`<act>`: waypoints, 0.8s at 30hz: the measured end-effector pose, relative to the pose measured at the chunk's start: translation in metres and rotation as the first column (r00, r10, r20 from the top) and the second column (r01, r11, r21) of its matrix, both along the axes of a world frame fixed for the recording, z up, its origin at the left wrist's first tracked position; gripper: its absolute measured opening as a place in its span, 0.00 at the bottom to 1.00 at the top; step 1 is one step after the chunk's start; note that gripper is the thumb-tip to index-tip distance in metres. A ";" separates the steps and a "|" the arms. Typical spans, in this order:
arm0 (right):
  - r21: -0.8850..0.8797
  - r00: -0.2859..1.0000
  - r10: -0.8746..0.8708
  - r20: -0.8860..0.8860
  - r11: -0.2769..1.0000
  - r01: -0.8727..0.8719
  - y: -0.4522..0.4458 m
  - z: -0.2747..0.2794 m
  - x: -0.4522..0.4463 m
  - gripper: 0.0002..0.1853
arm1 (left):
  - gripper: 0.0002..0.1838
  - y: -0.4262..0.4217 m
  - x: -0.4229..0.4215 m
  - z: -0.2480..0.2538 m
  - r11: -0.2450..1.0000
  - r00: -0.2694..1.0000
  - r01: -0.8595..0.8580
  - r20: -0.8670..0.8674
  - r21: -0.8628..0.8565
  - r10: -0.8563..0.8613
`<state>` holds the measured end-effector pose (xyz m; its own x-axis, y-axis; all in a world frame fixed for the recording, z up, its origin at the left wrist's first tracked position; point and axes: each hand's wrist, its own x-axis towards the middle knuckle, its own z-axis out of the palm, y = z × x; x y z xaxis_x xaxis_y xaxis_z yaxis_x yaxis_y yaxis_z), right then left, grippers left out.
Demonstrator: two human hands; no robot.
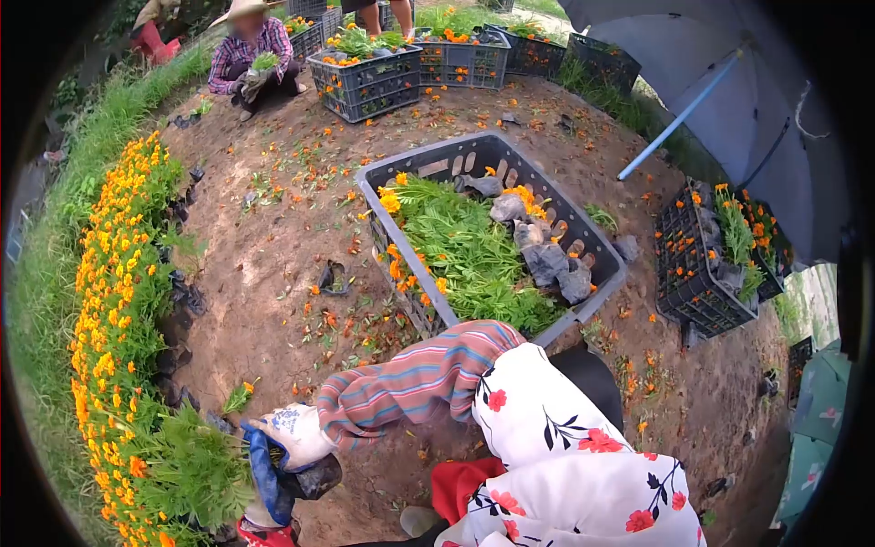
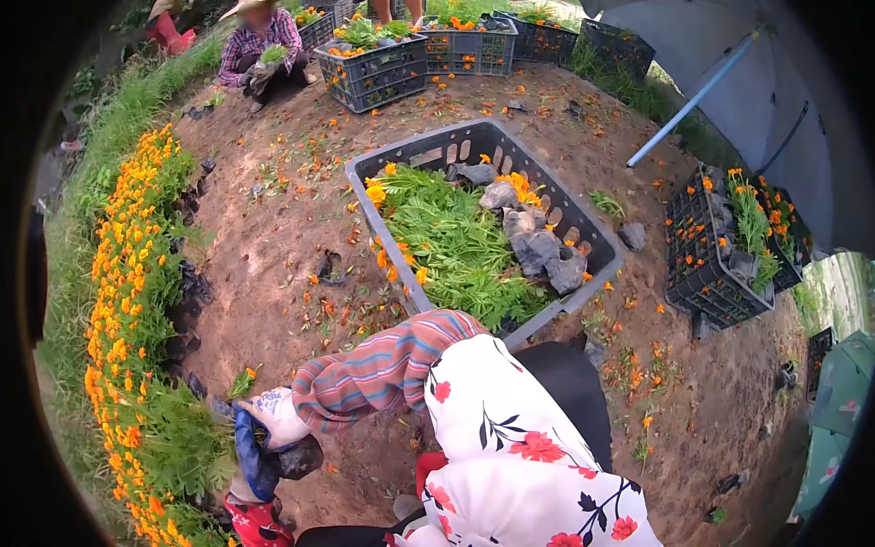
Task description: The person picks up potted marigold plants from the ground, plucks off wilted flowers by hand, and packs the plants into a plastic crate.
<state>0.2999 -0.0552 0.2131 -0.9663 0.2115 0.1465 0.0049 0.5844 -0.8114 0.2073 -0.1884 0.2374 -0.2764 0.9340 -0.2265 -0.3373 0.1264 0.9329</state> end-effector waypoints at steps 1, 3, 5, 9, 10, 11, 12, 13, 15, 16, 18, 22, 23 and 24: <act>-0.004 1.000 -0.015 -0.014 1.000 0.015 0.010 0.002 0.004 0.47 | 0.26 0.008 0.002 0.006 1.000 0.994 0.018 -0.111 -0.010 -0.019; 0.034 0.993 -0.061 -0.105 0.997 0.065 0.030 0.012 0.016 0.45 | 0.25 0.032 0.023 0.033 0.998 0.971 0.054 -0.232 -0.027 -0.058; 0.024 0.994 -0.067 -0.088 0.997 0.070 0.050 0.020 0.029 0.43 | 0.24 0.061 0.037 0.054 0.991 0.921 0.102 -0.368 -0.089 -0.128; -0.031 0.952 -0.249 -0.178 0.969 0.247 0.074 0.032 0.055 0.40 | 0.24 0.104 0.042 0.056 0.974 0.879 0.143 -0.431 -0.175 -0.207; -0.123 0.960 -0.237 -0.148 0.968 0.220 0.085 0.037 0.064 0.40 | 0.24 0.112 0.048 0.061 0.971 0.876 0.150 -0.431 -0.185 -0.217; -0.214 0.969 -0.217 -0.120 0.958 0.189 0.096 0.043 0.072 0.40 | 0.22 0.118 0.058 0.074 0.965 0.845 0.125 -0.485 -0.229 -0.225; -0.244 0.973 -0.190 -0.131 0.958 0.154 0.108 0.047 0.084 0.35 | 0.21 0.124 0.068 0.089 0.958 0.812 0.096 -0.535 -0.269 -0.232; -0.253 0.971 -0.187 -0.145 0.956 0.147 0.120 0.051 0.090 0.35 | 0.19 0.131 0.080 0.101 0.951 0.778 0.063 -0.582 -0.303 -0.237; -0.218 0.962 -0.184 -0.204 0.966 0.139 0.141 0.052 0.100 0.33 | 0.17 0.154 0.104 0.113 0.953 0.712 0.014 -0.667 -0.302 -0.222; -0.206 0.934 -0.230 -0.274 0.962 0.177 0.148 0.050 0.104 0.31 | 0.17 0.162 0.112 0.114 0.959 0.735 0.023 -0.645 -0.282 -0.208; -0.196 0.952 -0.204 -0.230 0.968 0.160 0.174 0.077 0.148 0.28 | 0.19 0.167 0.118 0.105 0.977 0.778 0.027 -0.609 -0.210 -0.153; -0.200 0.928 -0.343 -0.144 0.929 0.313 0.236 0.086 0.210 0.26 | 0.28 0.195 0.163 0.114 0.982 0.535 0.181 -0.832 -0.058 -0.147; -0.165 0.917 -0.393 -0.071 0.911 0.378 0.257 0.094 0.234 0.26 | 0.28 0.198 0.160 0.112 0.970 0.499 0.197 -0.838 -0.140 -0.222; -0.178 0.870 -0.472 -0.144 0.877 0.447 0.279 0.091 0.253 0.26 | 0.28 0.199 0.156 0.104 0.968 0.527 0.194 -0.815 -0.159 -0.240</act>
